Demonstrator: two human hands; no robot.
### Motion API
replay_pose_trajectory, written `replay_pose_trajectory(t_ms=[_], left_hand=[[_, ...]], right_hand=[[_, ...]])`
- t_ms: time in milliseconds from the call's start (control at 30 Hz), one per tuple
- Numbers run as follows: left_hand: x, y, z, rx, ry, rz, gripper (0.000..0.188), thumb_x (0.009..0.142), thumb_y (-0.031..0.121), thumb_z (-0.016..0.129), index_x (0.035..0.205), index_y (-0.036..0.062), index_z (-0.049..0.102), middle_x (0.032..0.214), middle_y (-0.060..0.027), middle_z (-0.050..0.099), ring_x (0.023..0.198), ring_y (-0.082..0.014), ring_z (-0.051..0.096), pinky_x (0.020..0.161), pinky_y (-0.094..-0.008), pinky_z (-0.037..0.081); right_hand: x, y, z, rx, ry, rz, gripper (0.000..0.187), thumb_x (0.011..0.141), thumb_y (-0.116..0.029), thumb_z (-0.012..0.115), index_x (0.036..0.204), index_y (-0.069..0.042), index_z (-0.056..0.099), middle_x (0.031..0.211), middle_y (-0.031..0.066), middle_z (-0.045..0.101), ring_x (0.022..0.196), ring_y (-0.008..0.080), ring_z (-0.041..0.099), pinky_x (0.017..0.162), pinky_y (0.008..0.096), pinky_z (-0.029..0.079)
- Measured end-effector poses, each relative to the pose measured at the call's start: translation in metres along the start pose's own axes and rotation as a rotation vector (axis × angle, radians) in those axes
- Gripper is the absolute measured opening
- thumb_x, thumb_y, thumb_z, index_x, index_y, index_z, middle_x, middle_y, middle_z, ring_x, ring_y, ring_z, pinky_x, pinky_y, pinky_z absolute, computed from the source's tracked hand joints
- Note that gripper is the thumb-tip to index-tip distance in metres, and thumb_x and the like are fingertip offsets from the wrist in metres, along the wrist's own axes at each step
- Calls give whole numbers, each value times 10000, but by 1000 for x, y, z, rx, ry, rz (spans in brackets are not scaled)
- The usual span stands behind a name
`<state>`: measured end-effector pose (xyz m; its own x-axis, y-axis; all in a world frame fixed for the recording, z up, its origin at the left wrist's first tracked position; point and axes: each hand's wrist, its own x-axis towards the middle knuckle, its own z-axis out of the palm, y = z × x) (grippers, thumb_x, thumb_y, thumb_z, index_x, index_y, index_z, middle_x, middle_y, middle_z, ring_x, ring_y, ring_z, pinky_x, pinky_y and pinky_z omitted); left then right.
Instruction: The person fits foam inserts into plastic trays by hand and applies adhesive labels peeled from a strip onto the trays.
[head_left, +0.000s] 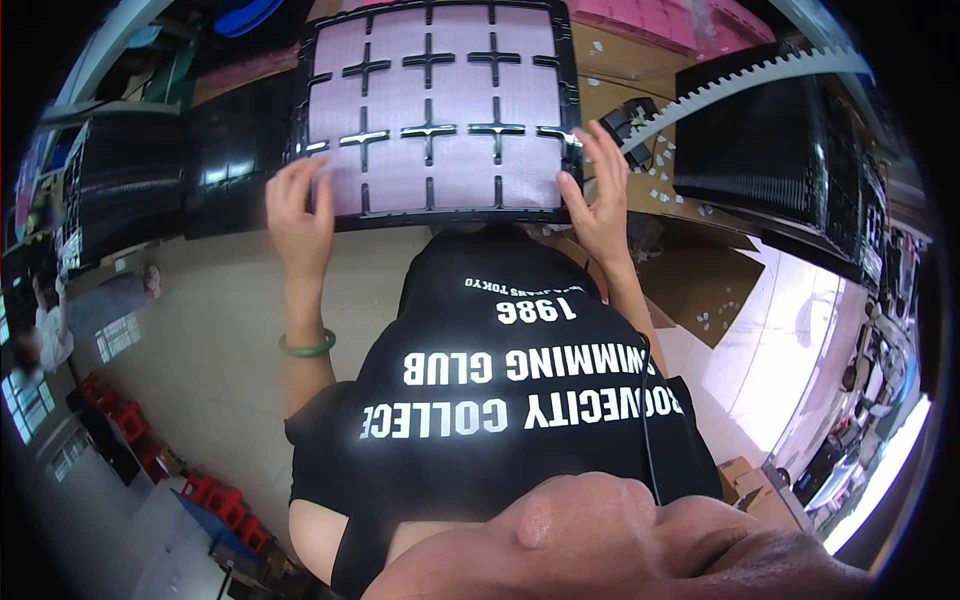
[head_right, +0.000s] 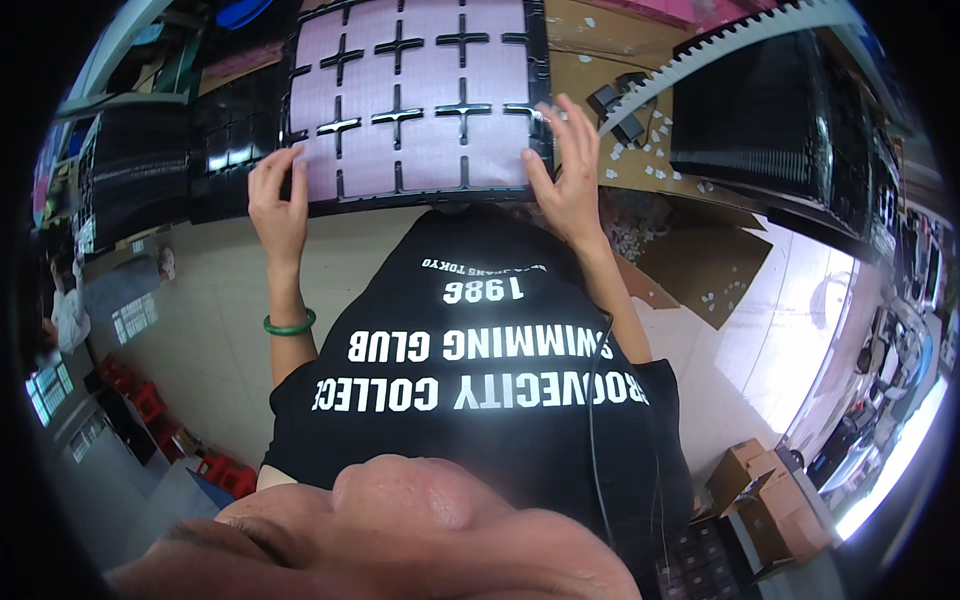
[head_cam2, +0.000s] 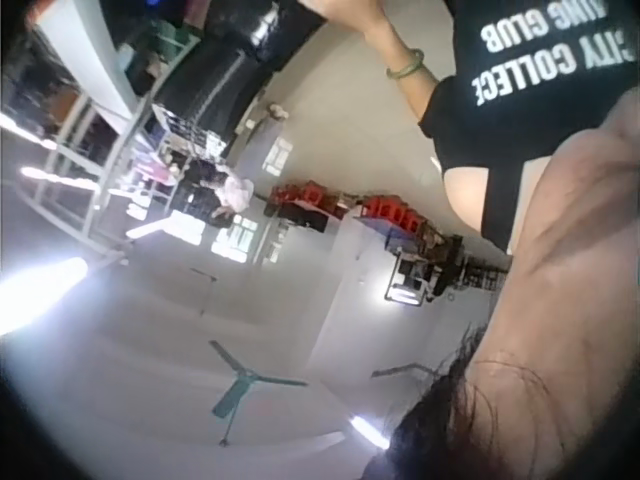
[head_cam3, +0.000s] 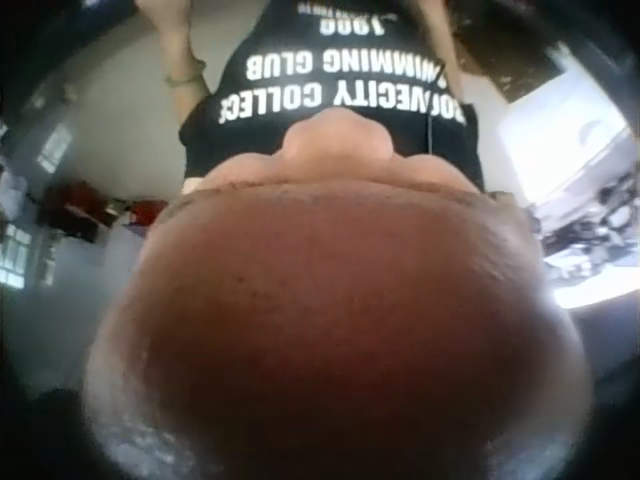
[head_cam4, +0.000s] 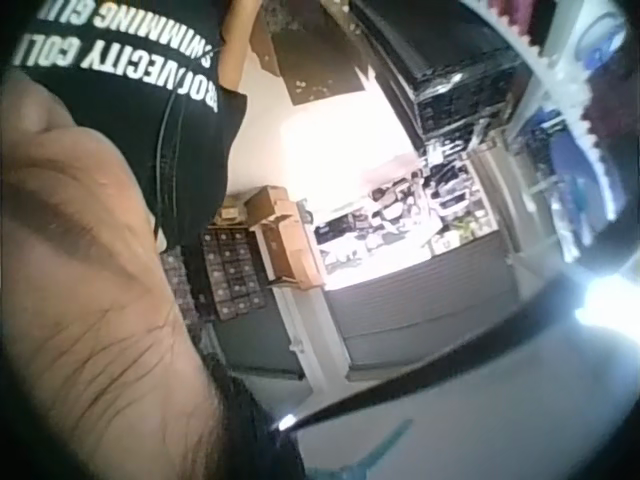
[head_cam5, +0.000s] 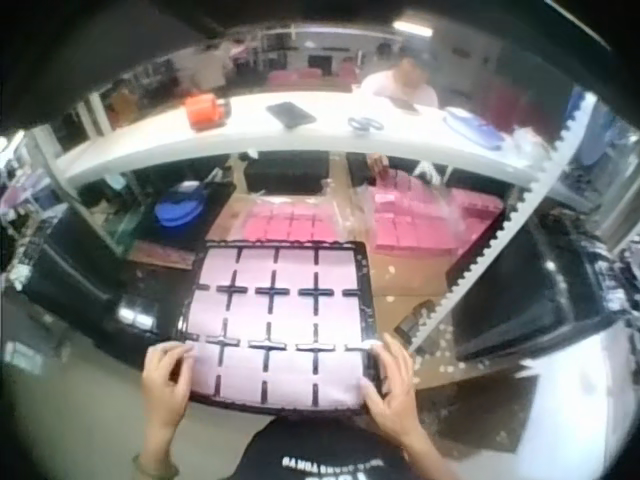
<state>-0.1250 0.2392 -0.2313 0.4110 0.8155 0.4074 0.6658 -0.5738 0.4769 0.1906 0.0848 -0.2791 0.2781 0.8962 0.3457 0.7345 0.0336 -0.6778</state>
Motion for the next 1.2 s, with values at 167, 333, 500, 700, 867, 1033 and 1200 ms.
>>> replay_pose_trajectory(t_ms=[167,333,500,700,867,1033,1200], left_hand=[[-25,-44,-7,-68,-82,-245,651,829,177,669,1399,49,382,1379,-198,405,1279,-349,391,1076,-398,313],[-15,-51,8,-259,-135,-452,772,786,125,680,1438,-11,288,1409,-224,368,1320,-310,370,1090,-360,303],[-11,-53,-9,-742,-353,-639,1050,668,283,839,1462,-32,229,1399,-212,409,1305,-280,394,1074,-343,326],[36,-73,15,-514,-358,-628,1117,667,451,824,1464,-38,212,1403,-282,386,1304,-321,409,1075,-364,325],[124,-92,50,-494,-260,-513,1131,650,537,801,1429,-83,264,1384,-322,391,1266,-357,452,1027,-380,392],[180,-118,84,-347,-305,-419,990,645,476,814,1347,-90,408,1252,-258,555,1130,-305,580,946,-357,468],[189,-141,97,-449,-307,-285,880,630,483,824,1263,-52,529,1159,-217,626,1075,-278,613,925,-345,479]], right_hand=[[2,2,7,145,-27,264,921,711,-287,807,1452,-69,305,1475,233,288,1388,364,241,1130,446,212],[18,0,10,295,-82,417,965,677,-213,818,1455,-43,274,1471,229,283,1365,350,279,1128,424,212],[12,0,0,244,-181,351,1100,629,-258,849,1488,-43,197,1515,262,186,1425,367,155,1146,435,155],[54,18,5,149,-108,318,1139,635,-374,844,1495,-47,173,1515,277,181,1429,386,124,1150,459,131],[149,68,23,129,72,293,1089,682,-516,779,1472,-16,220,1447,308,296,1379,420,235,1116,485,226],[203,86,45,-197,34,399,1166,582,-559,821,1473,-53,263,1455,278,319,1375,416,255,1118,500,216],[206,99,48,-16,54,373,1183,552,-579,823,1471,-82,269,1475,230,319,1396,442,177,1100,619,135]])
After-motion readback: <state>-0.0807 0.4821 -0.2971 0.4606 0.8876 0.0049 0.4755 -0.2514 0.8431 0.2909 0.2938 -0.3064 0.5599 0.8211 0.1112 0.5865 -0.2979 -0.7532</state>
